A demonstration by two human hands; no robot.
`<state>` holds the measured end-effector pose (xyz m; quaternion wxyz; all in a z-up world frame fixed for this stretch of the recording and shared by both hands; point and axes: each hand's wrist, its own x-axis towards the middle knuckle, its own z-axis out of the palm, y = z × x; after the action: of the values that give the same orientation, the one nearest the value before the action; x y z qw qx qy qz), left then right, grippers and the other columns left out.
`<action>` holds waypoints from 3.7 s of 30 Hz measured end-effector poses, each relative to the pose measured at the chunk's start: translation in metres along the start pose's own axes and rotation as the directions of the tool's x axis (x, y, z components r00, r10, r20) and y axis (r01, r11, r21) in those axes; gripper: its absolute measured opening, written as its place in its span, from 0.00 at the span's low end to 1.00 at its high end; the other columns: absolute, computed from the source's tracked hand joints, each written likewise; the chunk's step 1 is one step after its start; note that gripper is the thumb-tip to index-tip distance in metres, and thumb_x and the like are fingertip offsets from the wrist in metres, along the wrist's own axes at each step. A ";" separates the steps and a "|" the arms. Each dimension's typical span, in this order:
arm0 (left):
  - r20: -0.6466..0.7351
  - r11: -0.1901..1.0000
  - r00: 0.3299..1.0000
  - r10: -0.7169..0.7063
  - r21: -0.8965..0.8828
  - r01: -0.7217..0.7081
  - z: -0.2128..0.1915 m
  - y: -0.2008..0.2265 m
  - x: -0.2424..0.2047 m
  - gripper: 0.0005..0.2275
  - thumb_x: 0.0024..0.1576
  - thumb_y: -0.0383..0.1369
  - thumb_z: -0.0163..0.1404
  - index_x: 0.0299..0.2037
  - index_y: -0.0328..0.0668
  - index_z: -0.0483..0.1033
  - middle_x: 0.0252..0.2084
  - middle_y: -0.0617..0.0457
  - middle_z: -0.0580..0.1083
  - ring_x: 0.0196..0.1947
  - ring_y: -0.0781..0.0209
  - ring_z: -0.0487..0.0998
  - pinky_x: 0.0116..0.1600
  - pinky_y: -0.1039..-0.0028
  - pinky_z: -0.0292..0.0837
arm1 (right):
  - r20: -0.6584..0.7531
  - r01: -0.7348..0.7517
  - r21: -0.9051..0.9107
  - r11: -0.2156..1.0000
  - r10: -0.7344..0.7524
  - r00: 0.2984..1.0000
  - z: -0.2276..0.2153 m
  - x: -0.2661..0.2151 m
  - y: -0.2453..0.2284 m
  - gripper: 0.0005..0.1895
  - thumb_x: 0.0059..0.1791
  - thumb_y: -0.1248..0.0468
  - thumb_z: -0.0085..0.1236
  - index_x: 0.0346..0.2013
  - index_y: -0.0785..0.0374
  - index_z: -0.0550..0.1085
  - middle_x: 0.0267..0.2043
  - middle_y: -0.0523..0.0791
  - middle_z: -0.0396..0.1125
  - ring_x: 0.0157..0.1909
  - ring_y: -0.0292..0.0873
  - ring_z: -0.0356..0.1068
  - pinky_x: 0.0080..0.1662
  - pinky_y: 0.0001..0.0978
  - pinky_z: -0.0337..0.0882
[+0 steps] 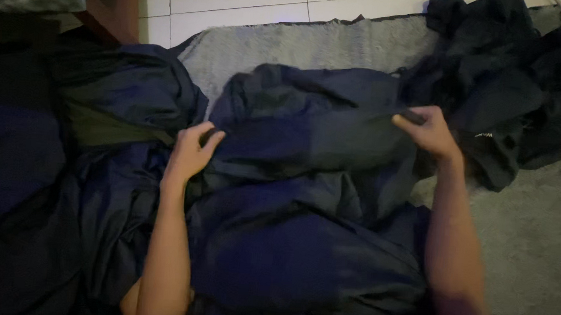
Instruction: The person folds a large black fabric object by hand while sitting on a rug on the floor.
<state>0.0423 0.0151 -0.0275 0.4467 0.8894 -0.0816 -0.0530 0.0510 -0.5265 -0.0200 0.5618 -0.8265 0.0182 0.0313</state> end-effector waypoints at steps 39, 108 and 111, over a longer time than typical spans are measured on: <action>0.199 0.918 0.980 -0.003 0.389 -0.076 0.025 0.009 0.016 0.17 0.62 0.54 0.62 0.45 0.53 0.90 0.46 0.53 0.86 0.49 0.42 0.85 0.56 0.52 0.77 | -0.166 -0.398 -0.629 0.668 0.385 0.908 0.050 0.035 0.004 0.27 0.62 0.29 0.44 0.61 0.34 0.82 0.55 0.50 0.80 0.62 0.62 0.76 0.61 0.61 0.74; 0.238 0.748 0.919 -0.313 0.659 0.085 -0.012 0.016 0.022 0.34 0.62 0.69 0.46 0.21 0.50 0.86 0.31 0.44 0.85 0.45 0.35 0.87 0.59 0.52 0.59 | 0.426 0.086 -0.140 0.986 -0.019 0.905 0.060 0.025 0.005 0.09 0.49 0.61 0.78 0.29 0.61 0.86 0.30 0.44 0.79 0.37 0.42 0.75 0.46 0.39 0.72; 0.095 0.716 0.956 -0.278 0.683 0.140 -0.041 -0.008 0.014 0.30 0.65 0.65 0.50 0.24 0.50 0.87 0.29 0.41 0.84 0.42 0.31 0.86 0.66 0.46 0.57 | 0.304 0.126 -0.402 0.907 0.003 0.953 0.032 0.026 0.000 0.22 0.57 0.52 0.69 0.27 0.66 0.84 0.22 0.51 0.75 0.23 0.48 0.70 0.38 0.43 0.70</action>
<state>0.0640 0.0491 -0.0102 0.0784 0.9841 -0.0362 -0.1554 0.0764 -0.4966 -0.0340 0.3692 -0.9132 -0.1000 0.1408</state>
